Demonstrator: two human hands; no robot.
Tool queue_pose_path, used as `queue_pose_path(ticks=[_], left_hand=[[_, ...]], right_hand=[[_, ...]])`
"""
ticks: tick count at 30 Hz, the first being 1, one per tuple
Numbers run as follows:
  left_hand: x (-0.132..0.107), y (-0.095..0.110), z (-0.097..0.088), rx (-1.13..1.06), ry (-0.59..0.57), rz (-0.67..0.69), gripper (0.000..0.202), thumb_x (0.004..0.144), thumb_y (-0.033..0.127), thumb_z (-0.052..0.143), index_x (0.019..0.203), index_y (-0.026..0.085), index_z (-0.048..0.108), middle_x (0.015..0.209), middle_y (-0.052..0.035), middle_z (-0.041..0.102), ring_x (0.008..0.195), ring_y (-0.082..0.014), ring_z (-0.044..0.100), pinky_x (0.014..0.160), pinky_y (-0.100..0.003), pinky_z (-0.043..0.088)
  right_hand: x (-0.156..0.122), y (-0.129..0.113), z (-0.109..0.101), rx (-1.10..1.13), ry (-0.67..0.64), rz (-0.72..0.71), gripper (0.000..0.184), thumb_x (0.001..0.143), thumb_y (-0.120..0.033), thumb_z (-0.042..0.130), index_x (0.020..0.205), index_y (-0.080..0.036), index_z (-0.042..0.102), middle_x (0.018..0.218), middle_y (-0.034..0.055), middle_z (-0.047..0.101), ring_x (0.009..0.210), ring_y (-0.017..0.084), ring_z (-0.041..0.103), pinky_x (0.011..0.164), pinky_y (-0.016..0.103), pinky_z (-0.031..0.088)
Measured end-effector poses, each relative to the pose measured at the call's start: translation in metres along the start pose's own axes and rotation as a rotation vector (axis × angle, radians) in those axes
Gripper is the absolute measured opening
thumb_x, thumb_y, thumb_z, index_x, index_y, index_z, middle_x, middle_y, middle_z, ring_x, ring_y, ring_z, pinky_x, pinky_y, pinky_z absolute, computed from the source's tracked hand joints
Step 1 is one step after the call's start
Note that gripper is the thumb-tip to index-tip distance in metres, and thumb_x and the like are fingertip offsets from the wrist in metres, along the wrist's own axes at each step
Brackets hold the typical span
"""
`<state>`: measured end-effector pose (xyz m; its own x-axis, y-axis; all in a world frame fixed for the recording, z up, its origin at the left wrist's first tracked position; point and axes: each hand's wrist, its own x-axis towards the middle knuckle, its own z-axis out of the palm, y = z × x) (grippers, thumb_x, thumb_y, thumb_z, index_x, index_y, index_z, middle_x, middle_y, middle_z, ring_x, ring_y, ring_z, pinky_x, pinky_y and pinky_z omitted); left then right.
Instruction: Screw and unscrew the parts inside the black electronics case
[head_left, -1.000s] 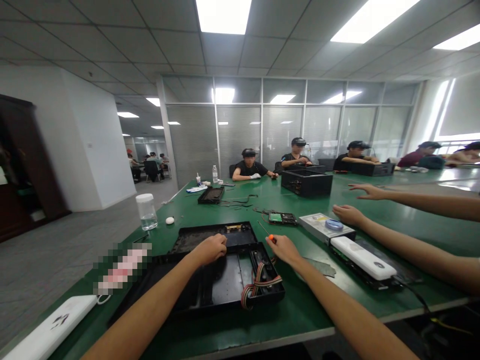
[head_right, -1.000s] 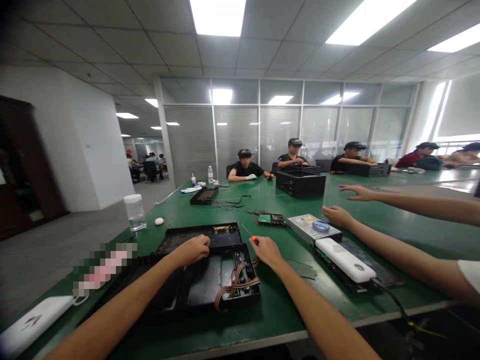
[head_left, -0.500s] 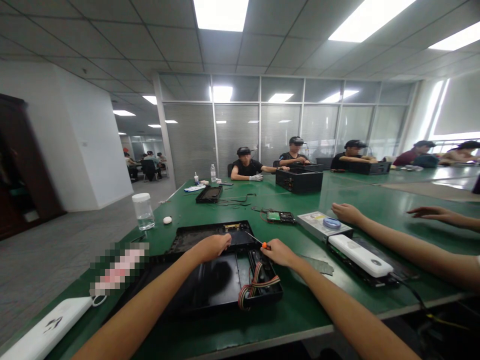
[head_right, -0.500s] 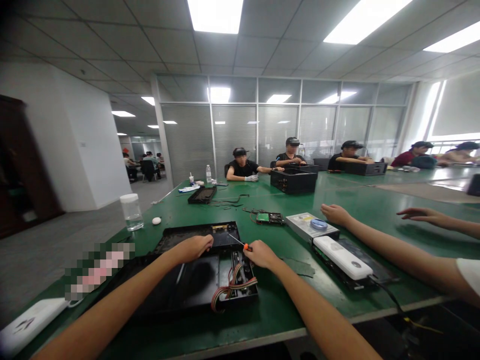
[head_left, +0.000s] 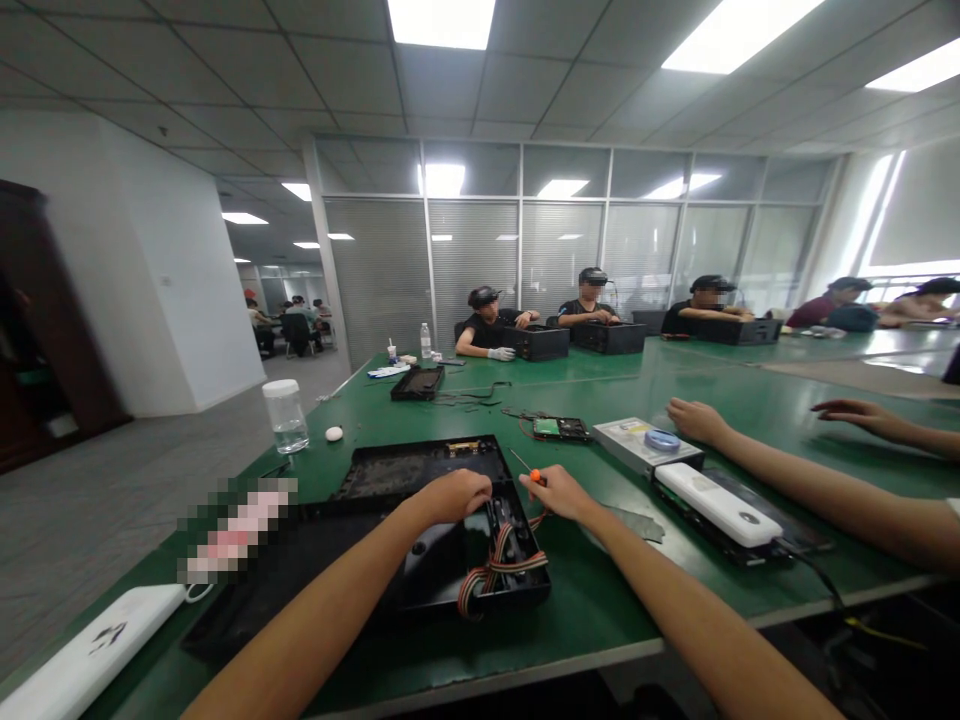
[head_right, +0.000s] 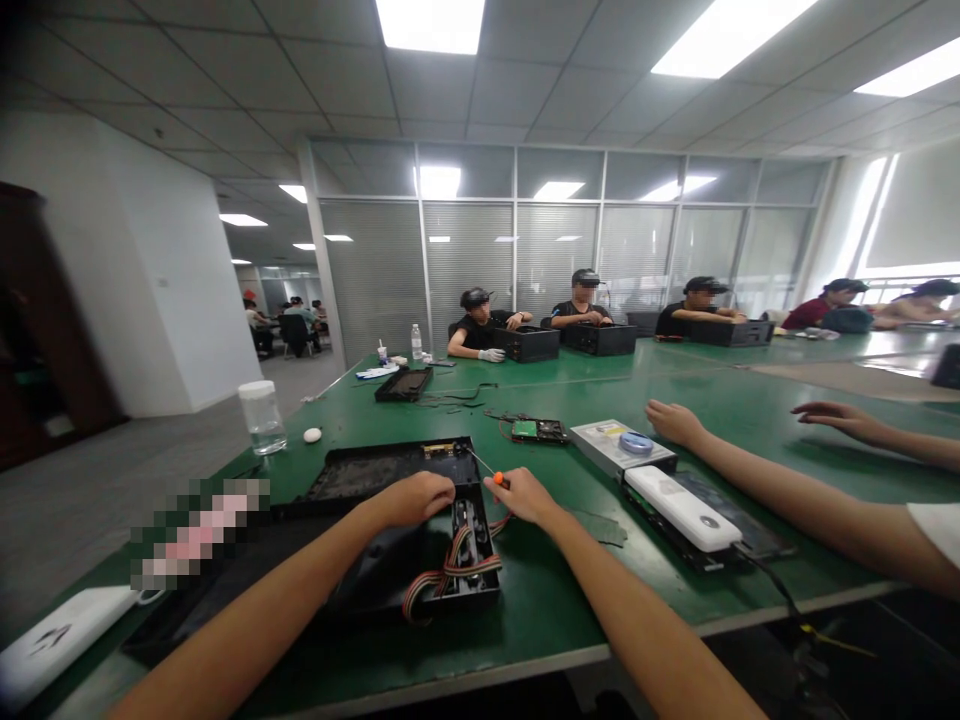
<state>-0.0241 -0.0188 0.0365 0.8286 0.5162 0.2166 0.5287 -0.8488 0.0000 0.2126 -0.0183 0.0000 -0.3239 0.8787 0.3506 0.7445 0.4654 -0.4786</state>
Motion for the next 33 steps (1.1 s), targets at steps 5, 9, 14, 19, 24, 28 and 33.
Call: queue_pose_path(ticks=[5,9,14,19,24,28,33], left_hand=[[-0.004,0.001,-0.002,-0.108,-0.013,0.057,0.020,0.071,0.012,0.050,0.086,0.015,0.063,0.074,-0.0019,0.063,0.066,-0.0116,0.054,0.069,-0.020,0.039],[-0.003,0.002,0.003,-0.155,-0.075,0.036,0.022,0.067,0.017,0.056,0.088,0.014,0.065,0.067,-0.0009,0.063,0.057,-0.0098,0.053,0.061,-0.018,0.039],[-0.002,0.004,0.007,-0.192,-0.097,0.091,0.022,0.069,0.011,0.052,0.084,0.016,0.067,0.073,-0.0010,0.065,0.059,-0.0082,0.053,0.060,-0.015,0.037],[0.000,0.009,0.005,-0.250,-0.099,0.056,0.016,0.073,0.018,0.054,0.081,0.015,0.068,0.070,-0.0005,0.065,0.056,-0.0072,0.052,0.058,-0.014,0.037],[0.001,0.012,0.004,-0.256,-0.084,0.051,0.014,0.074,0.019,0.055,0.074,0.013,0.067,0.064,0.0000,0.064,0.054,-0.0064,0.051,0.057,-0.013,0.036],[0.001,0.011,0.006,-0.286,-0.083,0.012,0.013,0.074,0.019,0.055,0.075,0.012,0.067,0.064,0.0004,0.063,0.053,-0.0060,0.050,0.055,-0.013,0.036],[0.000,0.007,0.007,-0.360,-0.114,-0.054,0.016,0.074,0.024,0.056,0.078,0.011,0.066,0.064,0.0003,0.062,0.053,-0.0064,0.051,0.051,-0.013,0.035]], right_hand=[[0.002,-0.006,0.001,-0.039,0.019,0.017,0.051,0.081,-0.051,0.036,0.060,-0.012,0.063,0.050,0.0017,0.055,0.048,0.011,0.046,0.050,0.020,0.031],[0.001,-0.005,0.000,-0.053,0.027,0.000,0.052,0.082,-0.050,0.035,0.061,-0.012,0.064,0.050,0.0013,0.055,0.048,0.010,0.045,0.051,0.020,0.031],[0.001,-0.002,-0.002,-0.066,0.030,-0.004,0.052,0.082,-0.050,0.036,0.061,-0.012,0.064,0.051,0.0020,0.056,0.048,0.011,0.045,0.052,0.021,0.031],[0.002,-0.002,-0.003,-0.071,0.027,0.021,0.051,0.081,-0.051,0.037,0.060,-0.012,0.064,0.052,0.0025,0.056,0.049,0.011,0.045,0.052,0.021,0.031],[0.001,-0.003,-0.005,-0.092,0.042,-0.009,0.051,0.082,-0.050,0.037,0.058,-0.013,0.062,0.051,0.0020,0.055,0.049,0.011,0.046,0.051,0.021,0.030],[0.000,-0.004,-0.006,-0.100,0.040,-0.011,0.050,0.082,-0.049,0.037,0.059,-0.013,0.063,0.051,0.0022,0.055,0.049,0.011,0.045,0.051,0.021,0.030],[0.000,-0.005,-0.007,-0.101,0.038,-0.022,0.050,0.082,-0.048,0.036,0.060,-0.013,0.063,0.051,0.0022,0.055,0.049,0.011,0.046,0.052,0.021,0.030]])
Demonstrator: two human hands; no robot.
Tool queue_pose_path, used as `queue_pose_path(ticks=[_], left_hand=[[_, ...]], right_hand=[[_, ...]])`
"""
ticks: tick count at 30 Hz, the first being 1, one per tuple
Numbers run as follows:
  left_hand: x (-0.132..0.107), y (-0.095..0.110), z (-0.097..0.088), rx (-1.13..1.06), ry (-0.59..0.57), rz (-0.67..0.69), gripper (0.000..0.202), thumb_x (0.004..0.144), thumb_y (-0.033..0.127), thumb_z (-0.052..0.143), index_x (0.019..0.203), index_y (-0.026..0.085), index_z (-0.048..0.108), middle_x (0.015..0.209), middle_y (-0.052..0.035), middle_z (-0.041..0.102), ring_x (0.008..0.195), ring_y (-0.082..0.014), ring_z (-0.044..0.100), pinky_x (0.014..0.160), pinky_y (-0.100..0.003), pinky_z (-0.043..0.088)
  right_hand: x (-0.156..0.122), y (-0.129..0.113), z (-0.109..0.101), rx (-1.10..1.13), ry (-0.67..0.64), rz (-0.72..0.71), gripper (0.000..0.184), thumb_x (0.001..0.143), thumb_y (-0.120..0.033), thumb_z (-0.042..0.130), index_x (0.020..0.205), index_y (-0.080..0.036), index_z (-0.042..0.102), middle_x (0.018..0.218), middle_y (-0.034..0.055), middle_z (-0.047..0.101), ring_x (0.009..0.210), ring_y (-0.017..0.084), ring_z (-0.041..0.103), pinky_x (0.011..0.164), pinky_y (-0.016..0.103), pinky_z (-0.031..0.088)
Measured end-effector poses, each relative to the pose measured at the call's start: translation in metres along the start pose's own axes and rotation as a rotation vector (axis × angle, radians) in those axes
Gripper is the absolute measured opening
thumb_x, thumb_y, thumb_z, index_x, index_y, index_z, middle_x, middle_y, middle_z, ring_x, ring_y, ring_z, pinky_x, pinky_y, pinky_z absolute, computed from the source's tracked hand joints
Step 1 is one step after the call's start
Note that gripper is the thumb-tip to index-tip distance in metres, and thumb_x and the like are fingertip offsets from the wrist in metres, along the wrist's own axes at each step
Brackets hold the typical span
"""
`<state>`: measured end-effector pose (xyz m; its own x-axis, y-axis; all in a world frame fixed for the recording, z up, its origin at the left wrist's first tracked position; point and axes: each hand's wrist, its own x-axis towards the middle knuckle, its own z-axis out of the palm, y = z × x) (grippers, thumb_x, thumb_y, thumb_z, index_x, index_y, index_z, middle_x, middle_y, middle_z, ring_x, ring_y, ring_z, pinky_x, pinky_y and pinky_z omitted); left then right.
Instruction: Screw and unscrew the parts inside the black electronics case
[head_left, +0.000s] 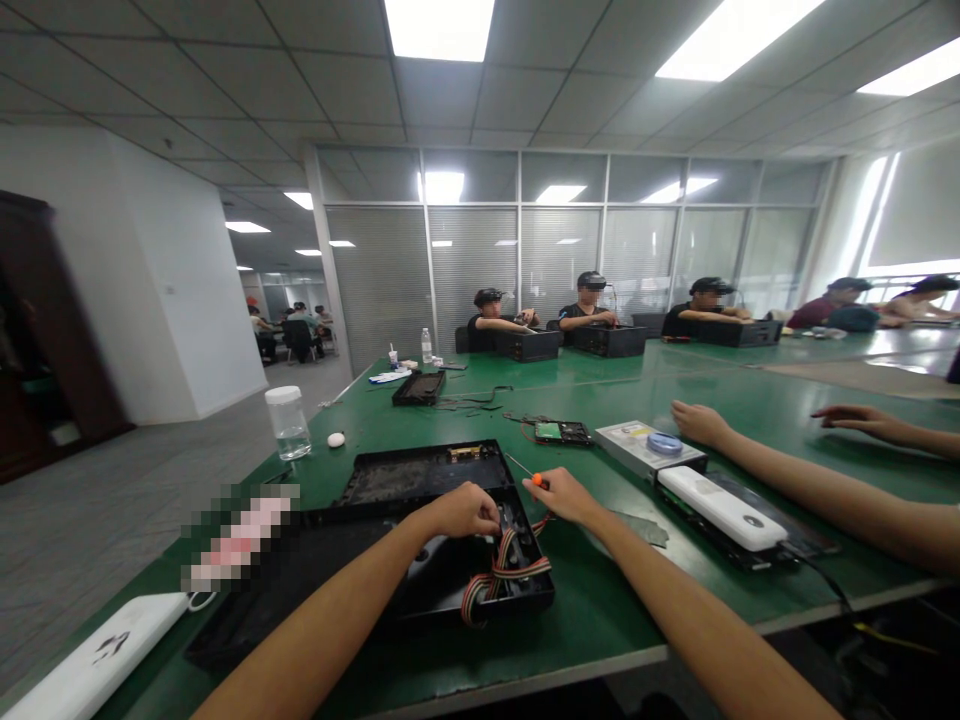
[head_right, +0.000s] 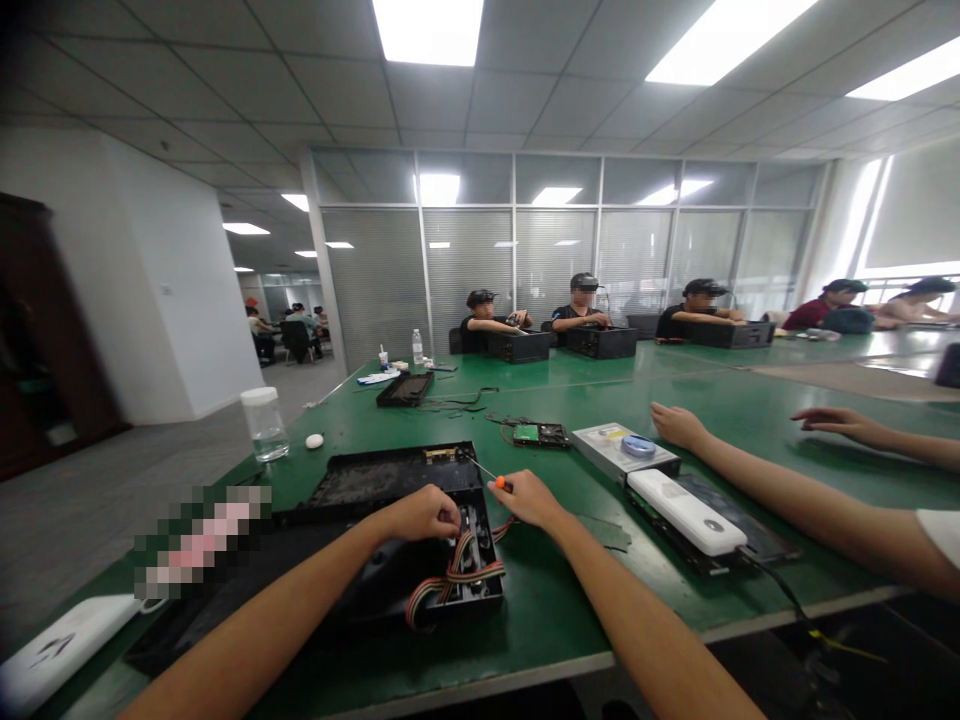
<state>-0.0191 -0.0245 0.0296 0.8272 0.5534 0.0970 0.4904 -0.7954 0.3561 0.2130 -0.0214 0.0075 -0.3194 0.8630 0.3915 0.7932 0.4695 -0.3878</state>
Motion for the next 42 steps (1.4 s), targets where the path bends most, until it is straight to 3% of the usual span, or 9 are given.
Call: queue_pose_path(ticks=[9,16,20,27,39,42], left_hand=[[-0.001,0.003,-0.010,0.195,0.204,0.033,0.015,0.078,0.019,0.049,0.078,0.014,0.062,0.073,-0.0021,0.062,0.066,-0.0108,0.054,0.066,-0.019,0.038],[0.006,0.003,0.001,0.203,0.245,0.024,0.022,0.077,0.012,0.046,0.093,0.016,0.061,0.082,-0.0023,0.063,0.074,-0.0126,0.055,0.073,-0.021,0.040],[0.009,-0.006,0.007,0.229,0.231,0.077,0.023,0.078,0.013,0.045,0.091,0.016,0.064,0.087,-0.0031,0.064,0.081,-0.0134,0.056,0.078,-0.022,0.039],[0.010,-0.016,0.011,0.289,0.208,0.105,0.022,0.081,0.017,0.047,0.096,0.016,0.063,0.087,-0.0053,0.063,0.081,-0.0142,0.056,0.077,-0.023,0.040],[0.014,-0.017,0.012,0.227,0.221,0.109,0.024,0.086,0.022,0.042,0.093,0.017,0.064,0.090,-0.0042,0.064,0.085,-0.0137,0.057,0.080,-0.023,0.041],[0.013,-0.016,0.011,0.196,0.216,0.115,0.022,0.085,0.022,0.045,0.091,0.017,0.065,0.088,-0.0040,0.065,0.084,-0.0133,0.058,0.079,-0.021,0.041]], right_hand=[[0.001,0.003,0.002,0.002,0.014,0.001,0.049,0.082,-0.047,0.037,0.058,-0.013,0.063,0.050,0.0020,0.055,0.049,0.012,0.046,0.052,0.021,0.030],[0.000,0.000,0.001,0.006,0.009,0.016,0.050,0.082,-0.049,0.036,0.059,-0.013,0.063,0.051,0.0028,0.056,0.050,0.012,0.047,0.052,0.021,0.030],[-0.001,-0.002,-0.001,0.002,0.020,0.017,0.050,0.082,-0.048,0.035,0.060,-0.014,0.063,0.052,0.0035,0.058,0.051,0.013,0.050,0.053,0.021,0.030],[0.002,0.001,-0.004,-0.033,0.103,0.163,0.050,0.082,-0.051,0.034,0.061,-0.016,0.063,0.059,0.0066,0.062,0.057,0.016,0.055,0.056,0.022,0.033],[0.004,0.007,-0.002,-0.007,0.168,0.154,0.048,0.081,-0.052,0.034,0.056,-0.017,0.057,0.055,0.0043,0.058,0.056,0.016,0.053,0.056,0.023,0.032],[0.005,0.008,-0.003,0.073,0.196,0.129,0.037,0.079,-0.048,0.040,0.063,-0.018,0.054,0.056,0.0007,0.054,0.056,0.014,0.050,0.056,0.023,0.033]])
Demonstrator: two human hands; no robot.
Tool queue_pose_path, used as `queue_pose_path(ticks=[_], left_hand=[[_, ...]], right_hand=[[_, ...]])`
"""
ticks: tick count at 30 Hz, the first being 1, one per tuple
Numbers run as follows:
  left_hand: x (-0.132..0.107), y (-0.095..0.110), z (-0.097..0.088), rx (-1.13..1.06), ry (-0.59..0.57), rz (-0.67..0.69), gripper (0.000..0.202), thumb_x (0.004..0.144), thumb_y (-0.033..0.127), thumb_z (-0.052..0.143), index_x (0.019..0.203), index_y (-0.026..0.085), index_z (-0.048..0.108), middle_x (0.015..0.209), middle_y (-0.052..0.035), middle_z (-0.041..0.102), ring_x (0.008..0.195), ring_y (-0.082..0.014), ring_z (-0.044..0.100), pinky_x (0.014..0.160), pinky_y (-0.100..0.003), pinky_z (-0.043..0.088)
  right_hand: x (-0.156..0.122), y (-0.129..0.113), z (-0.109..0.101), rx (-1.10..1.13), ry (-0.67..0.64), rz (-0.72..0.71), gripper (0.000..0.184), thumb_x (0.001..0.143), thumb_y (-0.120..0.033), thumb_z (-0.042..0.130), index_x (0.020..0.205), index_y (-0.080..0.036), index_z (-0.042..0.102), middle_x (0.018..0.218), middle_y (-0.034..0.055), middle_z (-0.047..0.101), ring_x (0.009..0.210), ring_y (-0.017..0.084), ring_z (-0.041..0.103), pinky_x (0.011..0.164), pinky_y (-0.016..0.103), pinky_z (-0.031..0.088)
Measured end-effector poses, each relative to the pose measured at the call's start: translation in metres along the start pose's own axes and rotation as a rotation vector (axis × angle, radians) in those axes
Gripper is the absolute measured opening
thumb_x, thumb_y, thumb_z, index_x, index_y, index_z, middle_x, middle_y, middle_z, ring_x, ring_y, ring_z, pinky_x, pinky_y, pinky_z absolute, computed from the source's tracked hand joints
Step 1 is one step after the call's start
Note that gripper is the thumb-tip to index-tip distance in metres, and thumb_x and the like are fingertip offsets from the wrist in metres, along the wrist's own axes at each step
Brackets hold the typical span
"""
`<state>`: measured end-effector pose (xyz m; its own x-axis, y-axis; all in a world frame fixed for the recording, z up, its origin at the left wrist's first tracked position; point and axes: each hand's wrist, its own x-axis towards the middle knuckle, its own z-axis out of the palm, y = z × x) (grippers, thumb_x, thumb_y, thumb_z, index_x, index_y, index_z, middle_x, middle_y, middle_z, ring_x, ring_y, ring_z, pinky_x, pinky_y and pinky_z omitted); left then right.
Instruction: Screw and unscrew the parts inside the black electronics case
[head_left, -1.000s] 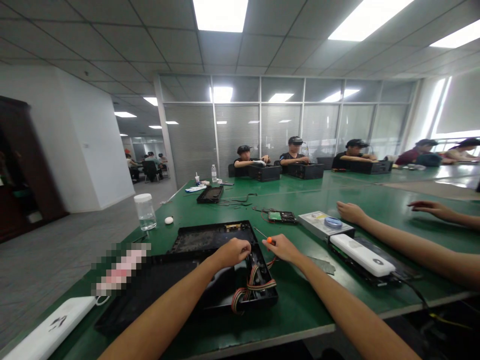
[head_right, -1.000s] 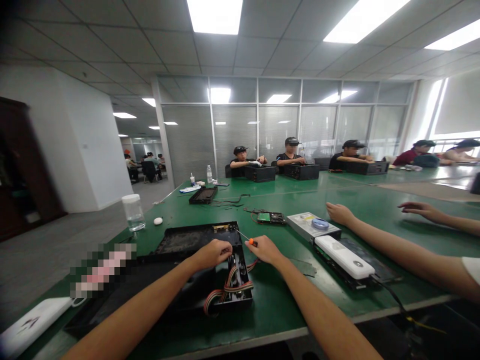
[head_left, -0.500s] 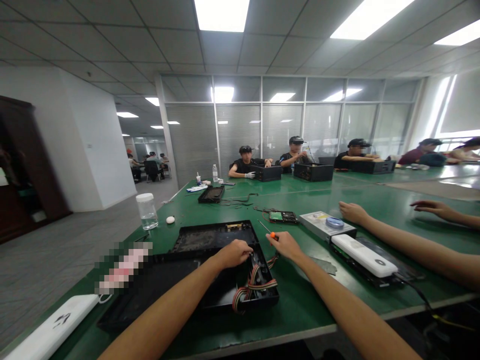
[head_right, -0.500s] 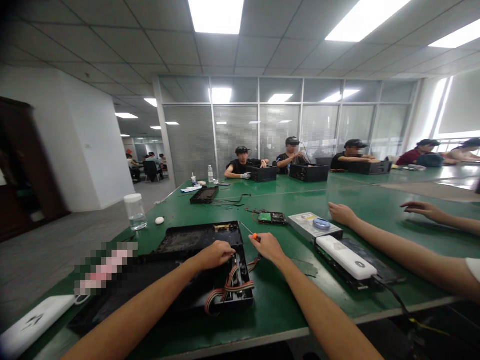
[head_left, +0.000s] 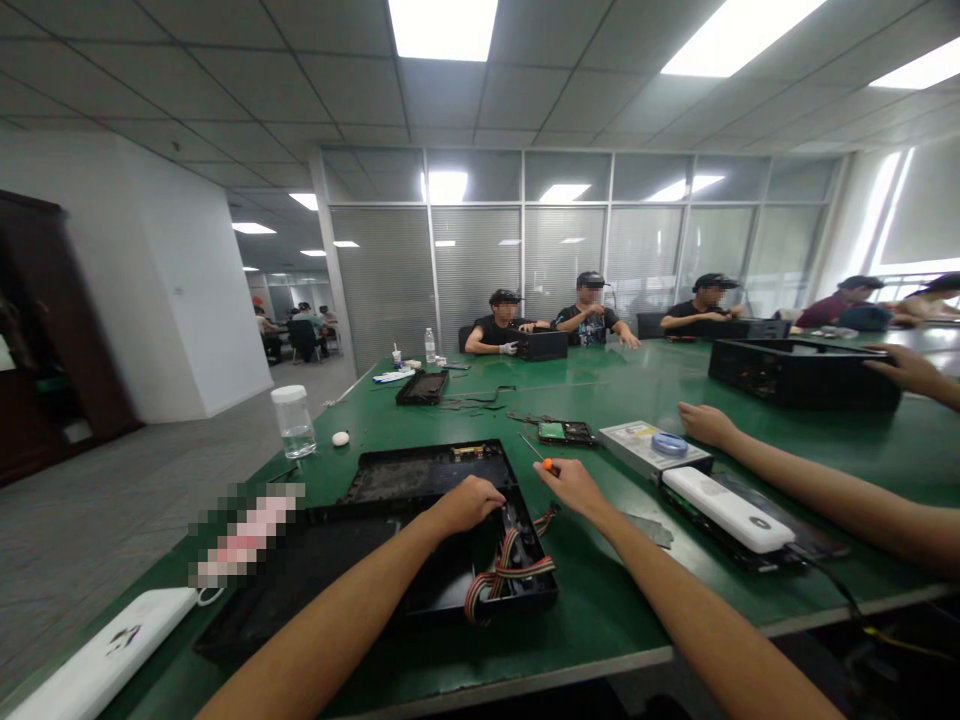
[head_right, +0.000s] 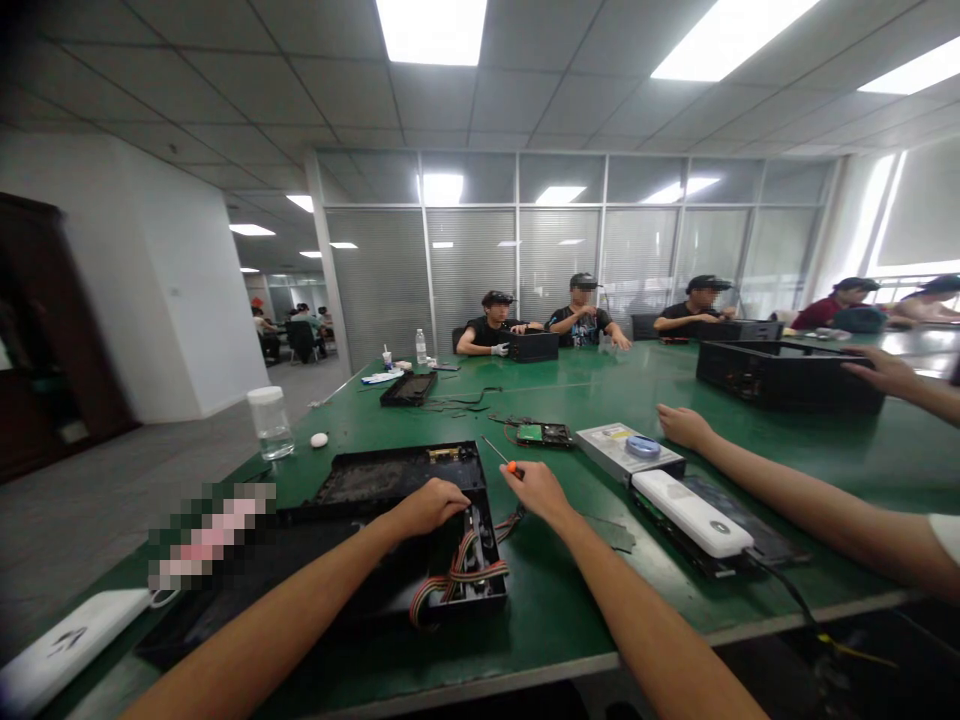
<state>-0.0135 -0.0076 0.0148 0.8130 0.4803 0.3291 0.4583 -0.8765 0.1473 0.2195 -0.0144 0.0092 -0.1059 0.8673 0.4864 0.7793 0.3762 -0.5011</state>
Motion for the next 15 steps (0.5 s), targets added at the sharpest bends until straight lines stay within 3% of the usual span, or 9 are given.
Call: queue_pose_path(ticks=[2,6,10,12,15], left_hand=[[-0.001,0.000,-0.001,-0.007,0.003,0.004,0.021,0.084,0.022,0.046,0.089,0.016,0.066,0.086,-0.0045,0.065,0.082,-0.0134,0.058,0.077,-0.021,0.041],[-0.003,0.000,-0.002,-0.028,0.012,-0.011,0.018,0.081,0.020,0.049,0.087,0.015,0.066,0.085,-0.0040,0.065,0.080,-0.0130,0.058,0.076,-0.021,0.041],[-0.002,0.002,-0.003,-0.050,0.002,-0.065,0.015,0.078,0.018,0.052,0.087,0.016,0.065,0.085,-0.0027,0.064,0.078,-0.0126,0.057,0.074,-0.020,0.041],[-0.002,0.002,-0.003,-0.060,-0.003,-0.091,0.015,0.078,0.018,0.053,0.086,0.015,0.064,0.082,-0.0026,0.064,0.075,-0.0122,0.057,0.071,-0.019,0.041],[-0.001,0.001,-0.001,-0.080,0.003,-0.115,0.014,0.077,0.018,0.054,0.085,0.015,0.064,0.079,-0.0025,0.063,0.070,-0.0115,0.056,0.067,-0.019,0.041]], right_hand=[[0.000,0.002,-0.002,0.096,0.024,-0.014,0.025,0.073,-0.043,0.049,0.077,-0.018,0.051,0.062,-0.0021,0.052,0.056,0.012,0.047,0.056,0.022,0.034],[0.001,0.008,-0.013,0.345,-0.051,0.017,0.026,0.066,-0.028,0.052,0.088,-0.019,0.041,0.064,-0.0065,0.045,0.050,0.009,0.042,0.051,0.021,0.034],[0.003,0.008,-0.031,0.566,-0.195,0.014,0.030,0.073,-0.034,0.048,0.096,-0.017,0.044,0.057,-0.0071,0.046,0.043,0.008,0.042,0.045,0.021,0.033],[0.004,0.004,-0.037,0.572,-0.098,0.019,0.032,0.076,-0.043,0.044,0.092,-0.015,0.050,0.054,-0.0054,0.048,0.040,0.008,0.040,0.042,0.021,0.031],[0.002,-0.002,-0.037,0.466,0.135,-0.003,0.034,0.075,-0.048,0.045,0.071,-0.015,0.054,0.051,-0.0034,0.047,0.043,0.009,0.040,0.044,0.021,0.031]])
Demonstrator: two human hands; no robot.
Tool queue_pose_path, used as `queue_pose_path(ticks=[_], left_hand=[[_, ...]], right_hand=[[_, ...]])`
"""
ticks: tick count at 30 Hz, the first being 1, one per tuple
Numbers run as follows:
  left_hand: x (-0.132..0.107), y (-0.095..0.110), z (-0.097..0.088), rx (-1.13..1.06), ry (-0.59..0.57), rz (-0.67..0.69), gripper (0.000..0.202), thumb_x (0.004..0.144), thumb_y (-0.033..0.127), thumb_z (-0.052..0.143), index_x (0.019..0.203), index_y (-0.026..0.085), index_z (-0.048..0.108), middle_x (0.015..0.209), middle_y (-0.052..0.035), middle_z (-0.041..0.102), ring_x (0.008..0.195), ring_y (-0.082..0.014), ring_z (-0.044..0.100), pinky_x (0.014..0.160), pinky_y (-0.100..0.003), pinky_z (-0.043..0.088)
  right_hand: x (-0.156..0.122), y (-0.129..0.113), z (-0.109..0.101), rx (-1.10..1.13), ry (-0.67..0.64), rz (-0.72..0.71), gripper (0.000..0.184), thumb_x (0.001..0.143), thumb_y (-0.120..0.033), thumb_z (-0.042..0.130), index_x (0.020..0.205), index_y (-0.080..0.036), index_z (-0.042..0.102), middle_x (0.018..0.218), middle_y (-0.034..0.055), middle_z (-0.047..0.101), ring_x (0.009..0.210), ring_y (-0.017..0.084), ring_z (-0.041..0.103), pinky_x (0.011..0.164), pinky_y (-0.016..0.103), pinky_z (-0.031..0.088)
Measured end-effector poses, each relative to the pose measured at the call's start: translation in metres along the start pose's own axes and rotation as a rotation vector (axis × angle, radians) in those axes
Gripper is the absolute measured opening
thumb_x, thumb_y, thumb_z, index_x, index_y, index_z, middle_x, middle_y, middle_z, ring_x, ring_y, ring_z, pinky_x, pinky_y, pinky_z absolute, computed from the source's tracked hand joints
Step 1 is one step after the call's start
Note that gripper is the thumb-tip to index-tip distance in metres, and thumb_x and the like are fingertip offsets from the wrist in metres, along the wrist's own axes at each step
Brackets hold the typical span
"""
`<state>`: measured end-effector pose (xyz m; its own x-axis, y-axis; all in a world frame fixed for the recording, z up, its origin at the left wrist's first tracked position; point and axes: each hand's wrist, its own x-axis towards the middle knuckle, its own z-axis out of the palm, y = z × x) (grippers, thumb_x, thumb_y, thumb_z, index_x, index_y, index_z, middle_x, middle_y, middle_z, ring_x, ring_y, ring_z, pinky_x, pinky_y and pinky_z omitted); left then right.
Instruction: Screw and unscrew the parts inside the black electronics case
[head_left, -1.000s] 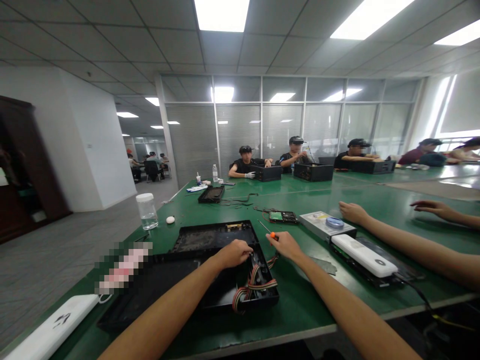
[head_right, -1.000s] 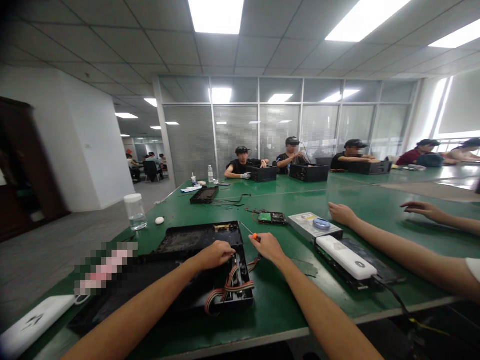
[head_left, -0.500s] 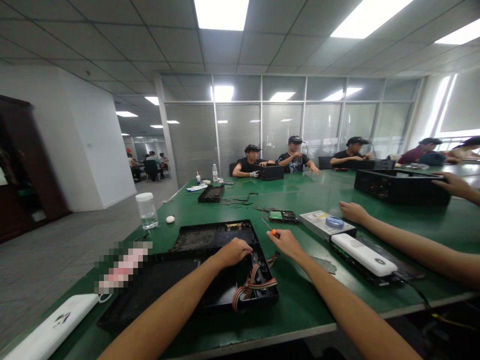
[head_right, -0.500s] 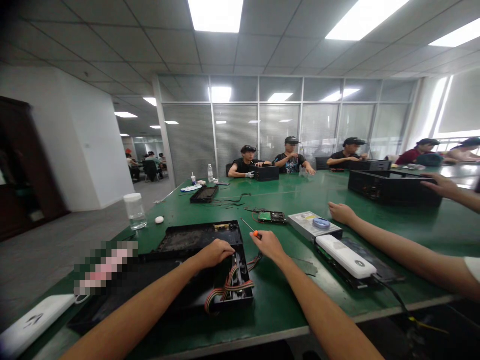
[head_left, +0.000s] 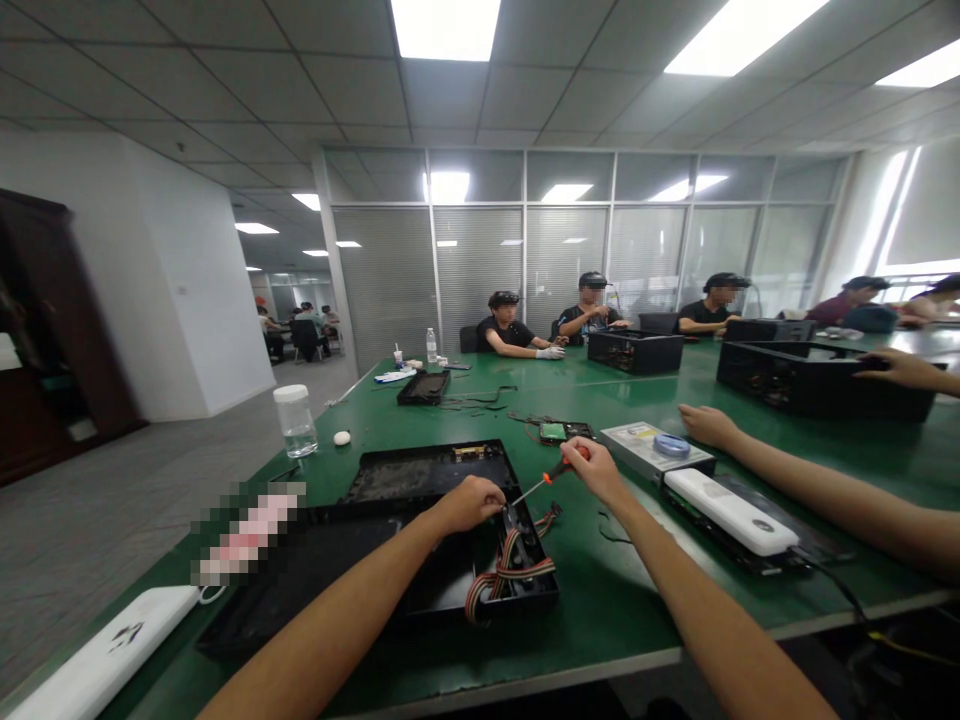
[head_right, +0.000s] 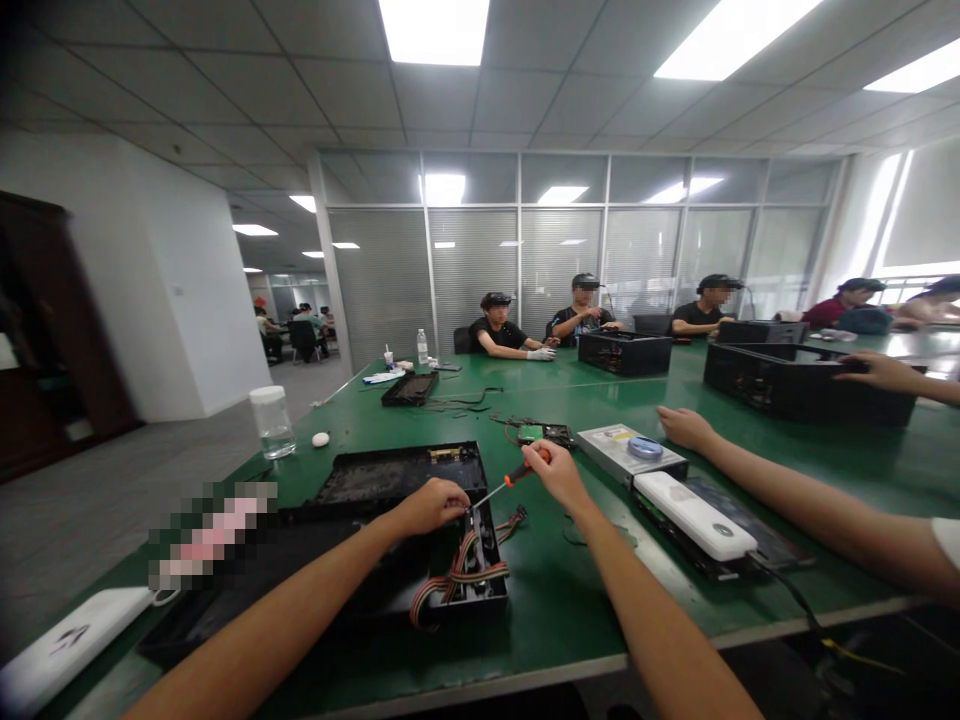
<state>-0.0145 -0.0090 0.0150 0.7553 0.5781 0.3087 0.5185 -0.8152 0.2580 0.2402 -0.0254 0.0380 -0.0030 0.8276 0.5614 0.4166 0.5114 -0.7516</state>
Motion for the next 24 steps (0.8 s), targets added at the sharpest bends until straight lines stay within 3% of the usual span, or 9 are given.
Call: queue_pose_path(ticks=[7,17,24], left_hand=[[0.000,-0.002,0.002,-0.014,-0.011,0.003,0.016,0.078,0.018,0.051,0.087,0.015,0.063,0.079,-0.0025,0.063,0.070,-0.0113,0.056,0.067,-0.018,0.040],[-0.001,0.003,-0.002,0.038,-0.017,0.009,0.015,0.078,0.019,0.052,0.086,0.015,0.064,0.077,-0.0027,0.063,0.070,-0.0118,0.056,0.067,-0.019,0.039],[-0.001,0.003,-0.002,0.063,-0.012,0.049,0.016,0.079,0.019,0.050,0.087,0.016,0.064,0.079,-0.0031,0.064,0.074,-0.0129,0.057,0.070,-0.020,0.040]], right_hand=[[-0.008,-0.001,0.017,-0.135,0.073,-0.114,0.031,0.077,-0.044,0.044,0.066,-0.017,0.053,0.056,-0.0015,0.051,0.053,0.012,0.045,0.052,0.022,0.035],[-0.008,-0.001,0.015,-0.159,0.147,-0.138,0.032,0.080,-0.043,0.041,0.066,-0.017,0.054,0.056,-0.0011,0.050,0.053,0.012,0.045,0.053,0.022,0.034],[-0.013,-0.008,0.019,-0.282,0.113,-0.218,0.034,0.081,-0.044,0.038,0.066,-0.017,0.054,0.055,-0.0004,0.053,0.050,0.012,0.046,0.051,0.022,0.034]])
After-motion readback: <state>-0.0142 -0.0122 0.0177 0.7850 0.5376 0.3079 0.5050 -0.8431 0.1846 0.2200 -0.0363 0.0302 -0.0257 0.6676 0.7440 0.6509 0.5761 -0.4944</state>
